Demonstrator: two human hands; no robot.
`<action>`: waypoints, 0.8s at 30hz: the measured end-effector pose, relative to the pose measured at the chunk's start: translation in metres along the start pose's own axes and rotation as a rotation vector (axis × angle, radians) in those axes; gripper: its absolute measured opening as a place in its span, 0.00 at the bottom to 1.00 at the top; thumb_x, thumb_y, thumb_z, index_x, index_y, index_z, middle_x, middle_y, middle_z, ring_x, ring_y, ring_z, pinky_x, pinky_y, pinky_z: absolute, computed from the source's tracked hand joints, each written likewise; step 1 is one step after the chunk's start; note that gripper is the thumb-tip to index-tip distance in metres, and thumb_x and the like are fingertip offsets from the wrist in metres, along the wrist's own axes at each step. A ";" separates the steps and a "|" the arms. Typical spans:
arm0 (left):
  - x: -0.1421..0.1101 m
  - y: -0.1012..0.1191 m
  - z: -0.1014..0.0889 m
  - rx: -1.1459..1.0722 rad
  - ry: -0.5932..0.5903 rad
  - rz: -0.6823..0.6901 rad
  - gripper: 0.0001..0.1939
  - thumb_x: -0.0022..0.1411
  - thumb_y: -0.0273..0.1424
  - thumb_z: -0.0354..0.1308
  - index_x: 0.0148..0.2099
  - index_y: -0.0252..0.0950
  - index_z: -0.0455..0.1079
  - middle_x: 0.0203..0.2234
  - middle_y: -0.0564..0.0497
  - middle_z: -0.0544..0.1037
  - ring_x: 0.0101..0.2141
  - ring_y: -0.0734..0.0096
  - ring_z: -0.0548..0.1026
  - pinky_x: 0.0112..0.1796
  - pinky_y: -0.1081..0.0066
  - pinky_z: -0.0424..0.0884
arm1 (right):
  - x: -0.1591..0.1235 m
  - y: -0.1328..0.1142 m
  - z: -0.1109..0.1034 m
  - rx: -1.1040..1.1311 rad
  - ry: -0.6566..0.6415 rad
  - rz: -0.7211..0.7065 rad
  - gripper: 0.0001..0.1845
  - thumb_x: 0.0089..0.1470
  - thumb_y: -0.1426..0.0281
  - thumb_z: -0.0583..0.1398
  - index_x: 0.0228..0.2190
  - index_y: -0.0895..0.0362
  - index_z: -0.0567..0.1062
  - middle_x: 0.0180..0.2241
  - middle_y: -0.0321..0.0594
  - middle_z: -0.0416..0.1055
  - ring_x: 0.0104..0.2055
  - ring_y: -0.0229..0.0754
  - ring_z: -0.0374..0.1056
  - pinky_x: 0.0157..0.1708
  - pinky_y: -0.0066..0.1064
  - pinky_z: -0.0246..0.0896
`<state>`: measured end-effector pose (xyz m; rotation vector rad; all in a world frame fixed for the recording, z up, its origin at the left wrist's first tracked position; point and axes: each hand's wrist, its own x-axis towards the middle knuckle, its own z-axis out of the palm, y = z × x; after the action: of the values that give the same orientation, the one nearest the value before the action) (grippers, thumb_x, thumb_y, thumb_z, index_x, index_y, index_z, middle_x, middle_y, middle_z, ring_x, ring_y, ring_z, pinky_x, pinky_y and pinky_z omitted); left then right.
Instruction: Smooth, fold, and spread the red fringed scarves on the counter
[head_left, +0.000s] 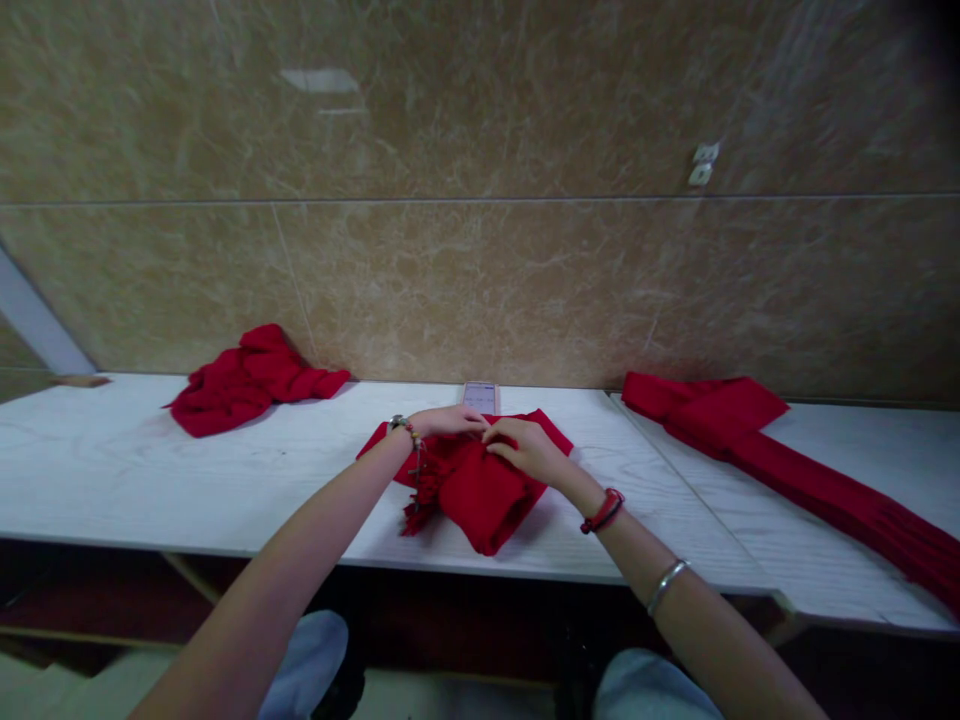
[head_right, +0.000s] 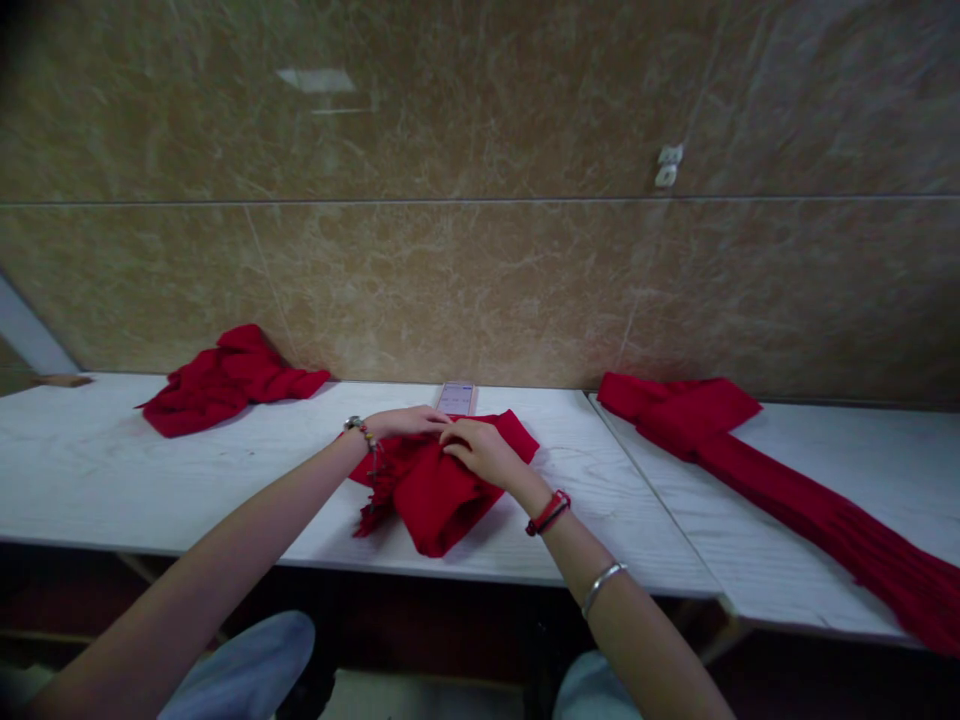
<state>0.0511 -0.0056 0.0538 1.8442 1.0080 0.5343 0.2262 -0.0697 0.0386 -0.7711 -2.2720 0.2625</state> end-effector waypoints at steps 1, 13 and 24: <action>-0.007 0.001 -0.005 0.048 0.063 0.004 0.08 0.49 0.33 0.58 0.27 0.32 0.72 0.21 0.52 0.73 0.26 0.71 0.68 0.32 0.73 0.63 | 0.003 0.000 0.001 0.011 -0.003 0.012 0.07 0.49 0.79 0.57 0.29 0.58 0.73 0.32 0.39 0.73 0.35 0.39 0.68 0.38 0.31 0.61; -0.075 -0.002 0.011 0.103 0.055 -0.133 0.15 0.47 0.41 0.59 0.31 0.32 0.69 0.24 0.54 0.70 0.26 0.75 0.65 0.28 0.75 0.58 | 0.029 0.018 0.020 0.163 -0.004 0.191 0.04 0.44 0.77 0.60 0.26 0.60 0.69 0.26 0.35 0.70 0.29 0.36 0.65 0.31 0.29 0.59; -0.065 -0.030 0.013 -0.421 0.077 -0.227 0.08 0.47 0.31 0.58 0.27 0.35 0.62 0.23 0.54 0.69 0.26 0.75 0.67 0.29 0.75 0.62 | 0.015 -0.005 -0.011 -0.029 0.230 -0.031 0.04 0.50 0.74 0.56 0.28 0.56 0.71 0.35 0.41 0.70 0.40 0.41 0.65 0.43 0.36 0.60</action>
<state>0.0113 -0.0587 0.0245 1.3292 1.0490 0.6281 0.2230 -0.0652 0.0564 -0.7409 -2.0723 0.1197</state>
